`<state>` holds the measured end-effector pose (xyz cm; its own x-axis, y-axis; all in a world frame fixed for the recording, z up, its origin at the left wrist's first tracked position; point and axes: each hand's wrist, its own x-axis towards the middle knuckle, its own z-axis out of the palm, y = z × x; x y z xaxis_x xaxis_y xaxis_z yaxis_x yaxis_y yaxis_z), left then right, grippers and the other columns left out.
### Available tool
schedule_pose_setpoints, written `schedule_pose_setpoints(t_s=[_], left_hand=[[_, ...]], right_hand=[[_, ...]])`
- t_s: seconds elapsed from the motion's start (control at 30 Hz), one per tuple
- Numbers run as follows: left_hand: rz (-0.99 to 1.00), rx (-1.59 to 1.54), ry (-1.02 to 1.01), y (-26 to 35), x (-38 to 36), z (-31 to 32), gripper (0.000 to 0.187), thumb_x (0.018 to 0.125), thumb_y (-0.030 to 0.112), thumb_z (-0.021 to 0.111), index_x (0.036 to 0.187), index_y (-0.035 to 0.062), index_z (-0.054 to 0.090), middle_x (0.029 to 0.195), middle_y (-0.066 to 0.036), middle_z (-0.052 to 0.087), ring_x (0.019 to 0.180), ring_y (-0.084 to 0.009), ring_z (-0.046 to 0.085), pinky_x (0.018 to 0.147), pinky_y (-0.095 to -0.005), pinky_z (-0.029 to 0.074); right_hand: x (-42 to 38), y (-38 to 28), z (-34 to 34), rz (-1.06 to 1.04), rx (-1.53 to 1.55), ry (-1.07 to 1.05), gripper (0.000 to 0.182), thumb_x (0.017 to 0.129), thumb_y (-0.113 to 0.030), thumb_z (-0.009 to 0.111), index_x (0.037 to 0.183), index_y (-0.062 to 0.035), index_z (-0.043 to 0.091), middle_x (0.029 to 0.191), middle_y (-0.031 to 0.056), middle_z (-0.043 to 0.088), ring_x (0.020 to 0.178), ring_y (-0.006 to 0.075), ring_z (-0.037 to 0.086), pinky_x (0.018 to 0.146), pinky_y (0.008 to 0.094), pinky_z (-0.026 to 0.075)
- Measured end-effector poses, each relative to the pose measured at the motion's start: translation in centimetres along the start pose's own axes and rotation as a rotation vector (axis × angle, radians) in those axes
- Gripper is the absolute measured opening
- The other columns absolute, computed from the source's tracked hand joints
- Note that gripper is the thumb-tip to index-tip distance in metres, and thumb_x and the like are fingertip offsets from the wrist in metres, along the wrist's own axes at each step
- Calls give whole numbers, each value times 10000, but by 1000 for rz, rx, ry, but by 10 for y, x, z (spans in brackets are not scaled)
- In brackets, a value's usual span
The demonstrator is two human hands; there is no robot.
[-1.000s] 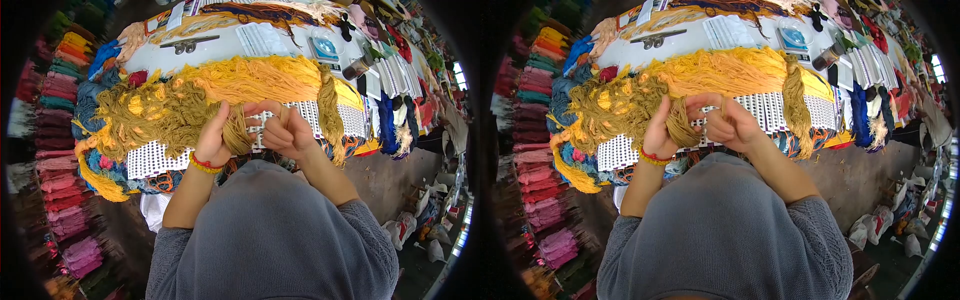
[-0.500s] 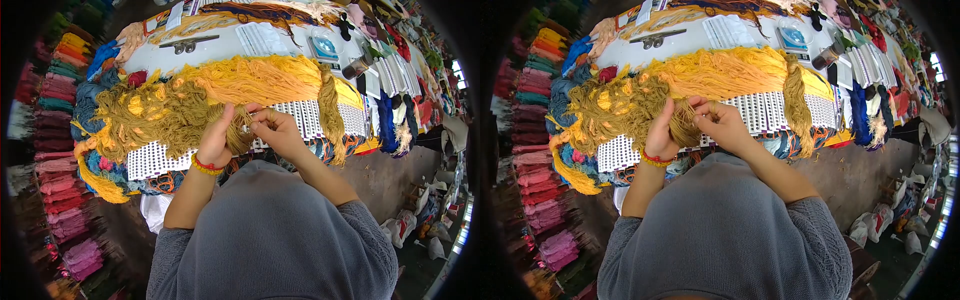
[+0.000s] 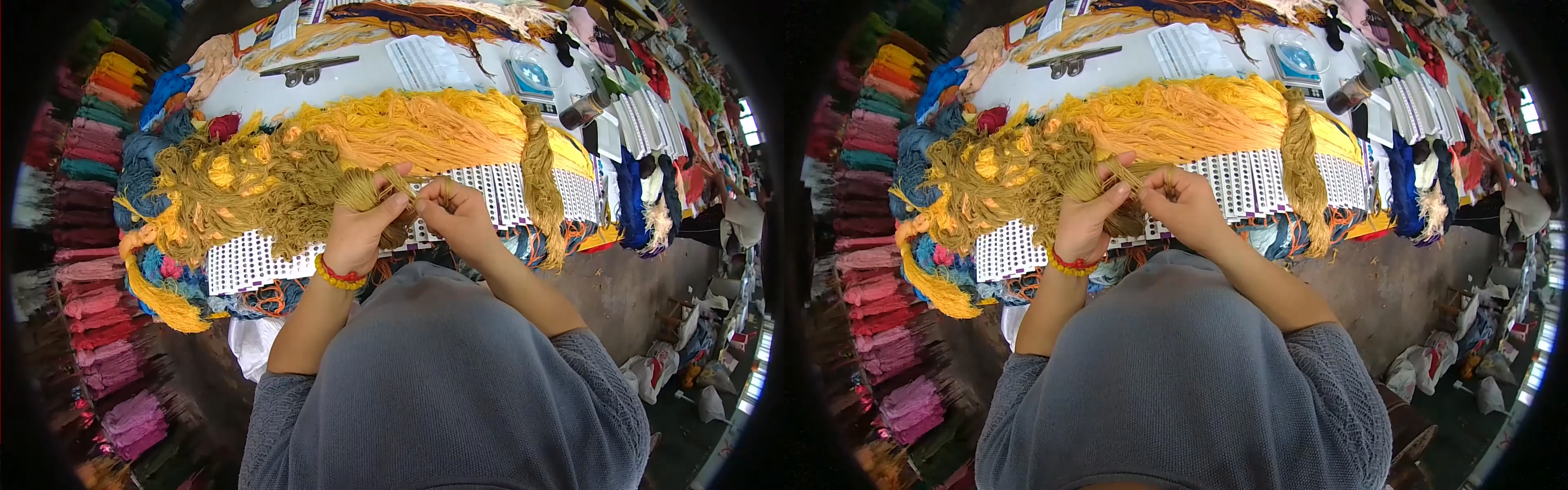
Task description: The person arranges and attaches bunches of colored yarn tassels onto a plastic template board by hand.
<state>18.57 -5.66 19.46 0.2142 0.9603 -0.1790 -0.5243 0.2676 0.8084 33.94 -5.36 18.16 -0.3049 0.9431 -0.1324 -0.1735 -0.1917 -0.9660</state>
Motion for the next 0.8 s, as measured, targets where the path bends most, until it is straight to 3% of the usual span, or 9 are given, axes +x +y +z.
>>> schedule_pose_setpoints(t_s=[0.17, 0.47, 0.8], left_hand=[[-3, -19, -15, -2, 2, -4, 347, 810, -12, 541, 1150, -38, 479, 989, -64, 569, 825, -102, 550, 723, -234, 467], [71, 62, -30, -8, 5, -5, 444, 792, -17, 570, 1210, -37, 422, 876, -4, 533, 776, -68, 506, 705, -198, 423], [66, 29, 8, -10, 7, -5, 363, 803, -28, 542, 1158, -24, 468, 982, -46, 559, 810, -78, 524, 737, -216, 435]], right_hand=[[1, 0, 2, -9, -8, 28, 66, 802, -67, 561, 792, -3, 549, 680, -34, 516, 590, 12, 427, 516, 167, 354], [3, 5, 0, -16, -41, 11, 61, 802, -60, 560, 794, -1, 546, 676, -35, 509, 577, 10, 422, 502, 166, 351], [8, 15, -5, -111, -77, 67, 42, 800, -58, 564, 790, -23, 543, 596, -75, 454, 502, -18, 349, 436, 156, 270]])
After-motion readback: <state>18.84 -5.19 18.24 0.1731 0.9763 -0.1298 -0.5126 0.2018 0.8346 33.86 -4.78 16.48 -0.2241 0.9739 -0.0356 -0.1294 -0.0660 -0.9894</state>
